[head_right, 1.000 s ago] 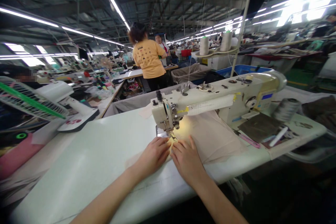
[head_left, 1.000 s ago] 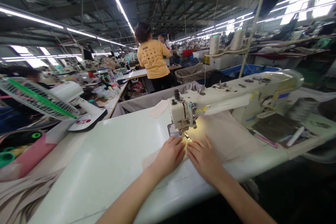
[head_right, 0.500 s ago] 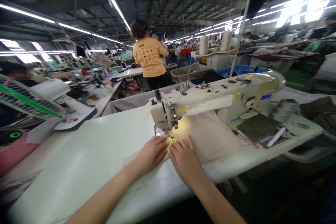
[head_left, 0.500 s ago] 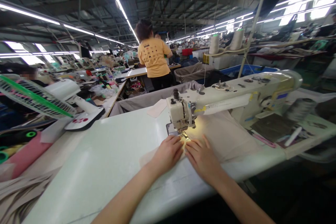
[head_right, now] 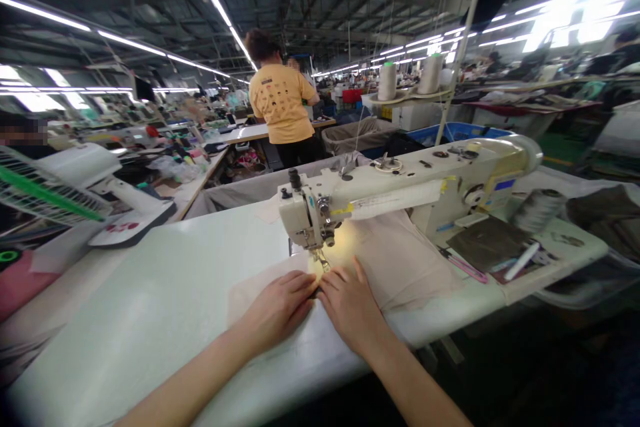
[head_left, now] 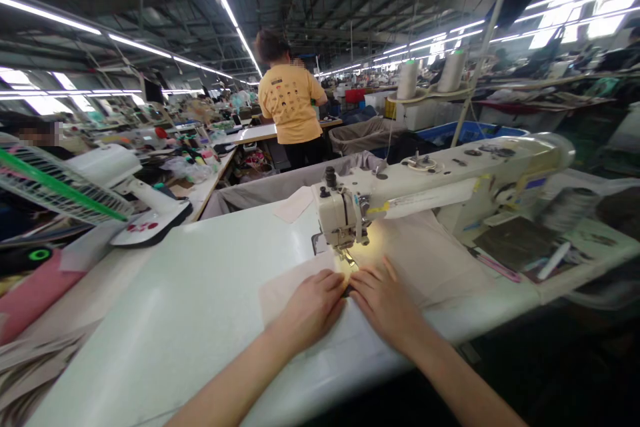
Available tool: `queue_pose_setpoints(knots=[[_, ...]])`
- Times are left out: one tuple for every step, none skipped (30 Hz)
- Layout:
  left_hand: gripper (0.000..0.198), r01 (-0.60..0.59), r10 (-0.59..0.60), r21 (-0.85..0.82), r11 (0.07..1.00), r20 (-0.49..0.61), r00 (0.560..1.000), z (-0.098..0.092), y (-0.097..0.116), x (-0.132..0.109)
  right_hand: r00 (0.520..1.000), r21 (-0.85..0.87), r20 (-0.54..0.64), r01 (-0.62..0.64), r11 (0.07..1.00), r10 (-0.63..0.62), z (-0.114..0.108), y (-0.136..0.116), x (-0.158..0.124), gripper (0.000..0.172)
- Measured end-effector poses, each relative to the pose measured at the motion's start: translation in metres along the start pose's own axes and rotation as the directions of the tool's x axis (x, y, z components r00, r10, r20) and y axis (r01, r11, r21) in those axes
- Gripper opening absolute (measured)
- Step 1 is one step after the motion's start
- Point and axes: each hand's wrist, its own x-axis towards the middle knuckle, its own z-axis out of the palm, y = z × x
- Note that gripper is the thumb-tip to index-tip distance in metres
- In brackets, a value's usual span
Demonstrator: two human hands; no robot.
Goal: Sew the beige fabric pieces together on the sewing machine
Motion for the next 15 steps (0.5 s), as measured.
queue_pose_setpoints(knots=[[0.022, 0.001, -0.001, -0.002, 1.000, -0.008, 1.000, 0.000, -0.004, 0.002, 1.000, -0.003, 0.011, -0.003, 1.000, 0.003, 0.000, 0.001, 0.004, 0.017], [0.022, 0.002, -0.002, -0.007, 1.000, -0.017, 1.000, -0.001, -0.008, 0.005, 1.000, -0.006, 0.020, -0.005, 1.000, 0.005, 0.001, 0.001, 0.009, 0.017], [0.023, 0.001, -0.002, -0.014, 1.000, -0.025, 1.000, -0.001, -0.012, 0.007, 1.000, -0.011, 0.026, -0.007, 1.000, 0.007, 0.001, 0.002, 0.013, 0.017], [0.024, 0.000, -0.001, -0.022, 1.000, -0.030, 1.000, -0.002, -0.015, 0.009, 1.000, -0.016, 0.029, -0.009, 1.000, 0.010, 0.001, 0.002, 0.016, 0.017], [0.025, -0.002, 0.001, -0.031, 1.000, -0.032, 0.999, -0.003, -0.019, 0.012, 0.999, -0.021, 0.030, -0.010, 1.000, 0.011, 0.002, 0.003, 0.020, 0.017], [0.025, -0.005, 0.003, -0.038, 0.999, -0.032, 0.999, -0.004, -0.023, 0.014, 0.999, -0.023, 0.030, -0.013, 1.000, 0.014, 0.002, 0.003, 0.022, 0.017], [0.025, -0.008, 0.007, -0.043, 0.999, -0.029, 1.000, -0.004, -0.027, 0.016, 0.999, -0.024, 0.026, -0.017, 1.000, 0.018, 0.002, 0.004, 0.024, 0.017], [0.025, -0.011, 0.010, -0.045, 0.999, -0.025, 1.000, -0.005, -0.031, 0.017, 1.000, -0.022, 0.019, -0.021, 1.000, 0.022, 0.003, 0.004, 0.025, 0.017], [0.026, -0.013, 0.012, -0.043, 0.999, -0.022, 1.000, -0.006, -0.035, 0.019, 1.000, -0.017, 0.011, -0.023, 1.000, 0.023, 0.003, 0.004, 0.026, 0.017], [0.026, -0.013, 0.012, -0.038, 0.999, -0.021, 1.000, -0.006, -0.039, 0.021, 1.000, -0.011, 0.004, -0.023, 1.000, 0.023, 0.003, 0.004, 0.026, 0.017], [0.026, -0.013, 0.012, -0.034, 0.999, -0.020, 1.000, -0.006, -0.042, 0.022, 1.000, -0.005, 0.000, -0.020, 1.000, 0.020, 0.003, 0.004, 0.025, 0.017], [0.026, -0.012, 0.011, -0.032, 0.999, -0.020, 1.000, -0.007, -0.044, 0.023, 1.000, 0.000, -0.004, -0.016, 1.000, 0.016, 0.004, 0.003, 0.024, 0.017], [0.027, -0.012, 0.011, -0.033, 0.999, -0.020, 1.000, -0.007, -0.046, 0.023, 1.000, 0.004, -0.008, -0.012, 1.000, 0.012, 0.004, 0.003, 0.022, 0.017], [0.028, -0.012, 0.011, -0.035, 0.999, -0.020, 1.000, -0.007, -0.047, 0.024, 1.000, 0.005, -0.013, -0.008, 1.000, 0.008, 0.005, 0.003, 0.020, 0.017], [0.028, -0.013, 0.012, -0.038, 0.999, -0.021, 1.000, -0.007, -0.048, 0.024, 1.000, 0.004, -0.020, -0.004, 1.000, 0.004, 0.005, 0.002, 0.017, 0.017]])
